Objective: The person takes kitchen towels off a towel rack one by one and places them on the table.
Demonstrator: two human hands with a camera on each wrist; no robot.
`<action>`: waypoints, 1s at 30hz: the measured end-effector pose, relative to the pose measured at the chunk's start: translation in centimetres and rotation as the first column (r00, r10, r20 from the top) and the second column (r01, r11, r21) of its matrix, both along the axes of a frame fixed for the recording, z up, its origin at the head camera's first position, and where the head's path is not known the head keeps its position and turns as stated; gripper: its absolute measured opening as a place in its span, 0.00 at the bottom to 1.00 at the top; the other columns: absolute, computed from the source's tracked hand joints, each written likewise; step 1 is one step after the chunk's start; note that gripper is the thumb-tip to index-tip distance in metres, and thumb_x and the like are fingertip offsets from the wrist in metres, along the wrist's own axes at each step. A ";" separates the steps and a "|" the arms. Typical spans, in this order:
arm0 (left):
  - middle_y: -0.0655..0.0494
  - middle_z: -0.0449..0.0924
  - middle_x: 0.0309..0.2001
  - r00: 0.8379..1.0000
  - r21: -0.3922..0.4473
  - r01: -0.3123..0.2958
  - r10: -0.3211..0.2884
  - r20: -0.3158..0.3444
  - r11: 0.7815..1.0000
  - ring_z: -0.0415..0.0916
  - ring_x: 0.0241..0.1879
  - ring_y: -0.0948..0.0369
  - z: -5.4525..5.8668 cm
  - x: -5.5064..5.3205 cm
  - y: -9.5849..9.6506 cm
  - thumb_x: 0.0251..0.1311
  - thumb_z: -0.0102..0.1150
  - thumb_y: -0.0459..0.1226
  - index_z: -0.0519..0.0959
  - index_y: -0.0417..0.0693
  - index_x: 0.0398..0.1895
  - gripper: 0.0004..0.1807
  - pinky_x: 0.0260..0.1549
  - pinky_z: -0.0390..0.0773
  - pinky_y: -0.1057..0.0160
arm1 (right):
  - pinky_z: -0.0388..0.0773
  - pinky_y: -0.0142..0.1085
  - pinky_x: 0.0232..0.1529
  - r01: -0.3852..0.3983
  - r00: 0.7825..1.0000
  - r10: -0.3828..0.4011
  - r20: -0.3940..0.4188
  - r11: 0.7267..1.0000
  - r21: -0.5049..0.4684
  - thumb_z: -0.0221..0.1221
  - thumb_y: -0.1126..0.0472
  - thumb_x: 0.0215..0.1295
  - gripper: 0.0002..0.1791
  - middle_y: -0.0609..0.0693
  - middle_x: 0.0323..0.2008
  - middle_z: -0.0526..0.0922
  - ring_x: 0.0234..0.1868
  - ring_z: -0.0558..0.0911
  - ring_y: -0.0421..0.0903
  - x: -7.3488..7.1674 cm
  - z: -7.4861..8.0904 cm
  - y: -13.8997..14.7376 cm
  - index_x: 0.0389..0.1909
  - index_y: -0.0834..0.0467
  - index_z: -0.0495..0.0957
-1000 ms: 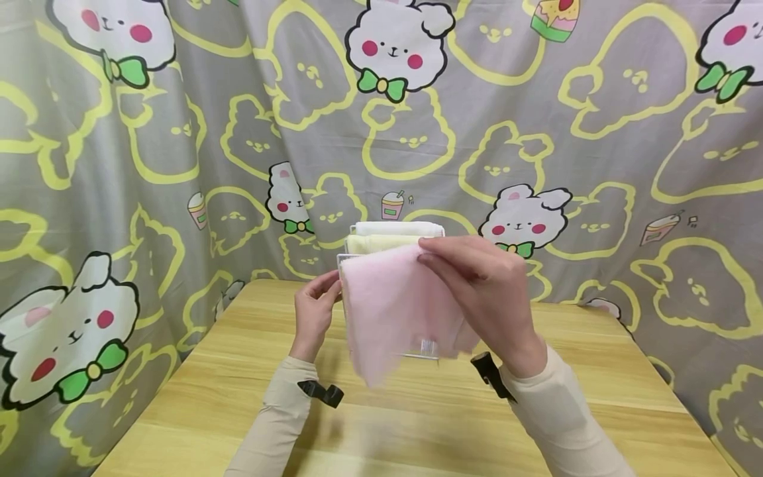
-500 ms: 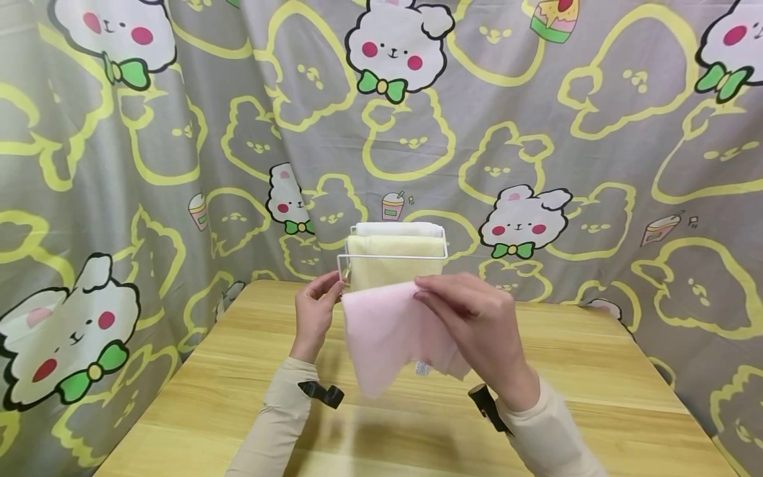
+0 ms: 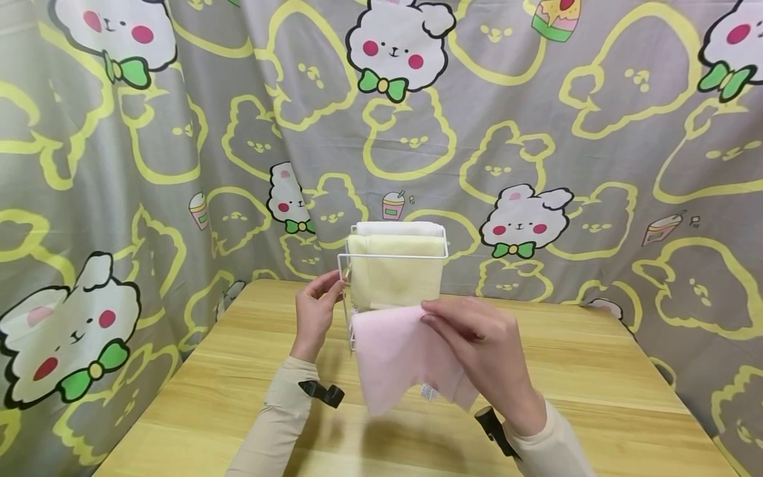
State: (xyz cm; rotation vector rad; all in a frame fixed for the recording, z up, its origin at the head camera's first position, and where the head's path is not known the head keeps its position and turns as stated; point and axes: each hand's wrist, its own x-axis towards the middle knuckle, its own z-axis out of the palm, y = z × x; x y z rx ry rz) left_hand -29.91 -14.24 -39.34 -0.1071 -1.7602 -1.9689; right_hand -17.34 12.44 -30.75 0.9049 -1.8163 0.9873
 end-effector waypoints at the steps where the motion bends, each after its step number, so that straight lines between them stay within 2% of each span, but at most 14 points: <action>1: 0.49 0.89 0.40 1.000 -0.001 0.000 0.000 0.001 1.000 0.84 0.38 0.64 0.0 0.0 0.0 0.64 0.67 0.28 0.85 0.33 0.50 0.12 0.38 0.88 0.69 | 0.81 0.20 0.44 -0.002 1.000 0.002 0.001 1.000 0.001 0.75 0.74 0.49 0.18 0.48 0.36 0.91 0.36 0.87 0.42 0.1 -0.1 0.0 0.41 0.56 0.91; 3: 0.45 0.88 0.42 1.000 -0.002 0.001 -0.001 0.002 1.000 0.84 0.38 0.64 0.0 0.0 0.0 0.64 0.68 0.28 0.85 0.33 0.50 0.12 0.38 0.88 0.69 | 0.82 0.21 0.45 -0.006 1.000 0.006 0.005 1.000 0.002 0.75 0.73 0.49 0.18 0.48 0.37 0.91 0.37 0.88 0.42 0.3 -0.4 0.0 0.41 0.55 0.91; 9: 0.37 0.87 0.46 1.000 -0.005 0.009 -0.009 0.006 1.000 0.83 0.38 0.65 0.1 0.1 0.0 0.64 0.67 0.28 0.85 0.33 0.51 0.13 0.39 0.88 0.69 | 0.82 0.22 0.38 -0.032 0.999 0.032 0.006 0.999 0.000 0.75 0.73 0.48 0.18 0.48 0.36 0.91 0.35 0.87 0.41 0.7 -1.4 -0.2 0.41 0.55 0.91; 23: 0.38 0.87 0.46 1.000 -0.003 0.004 -0.004 0.009 1.000 0.83 0.37 0.67 0.0 -0.1 0.0 0.64 0.67 0.28 0.85 0.33 0.51 0.13 0.38 0.88 0.70 | 0.83 0.22 0.47 -0.105 0.984 0.102 0.149 0.994 0.013 0.74 0.73 0.53 0.16 0.47 0.38 0.91 0.39 0.89 0.43 1.3 -4.1 -0.8 0.42 0.55 0.90; 30: 0.37 0.87 0.45 1.000 -0.009 0.009 -0.009 -0.006 1.000 0.83 0.37 0.66 -0.1 -0.1 0.0 0.64 0.67 0.28 0.84 0.32 0.51 0.13 0.39 0.88 0.69 | 0.83 0.22 0.48 -0.077 0.971 0.068 0.229 0.997 0.028 0.73 0.71 0.56 0.14 0.46 0.39 0.91 0.42 0.89 0.43 0.5 -6.2 -0.7 0.42 0.55 0.90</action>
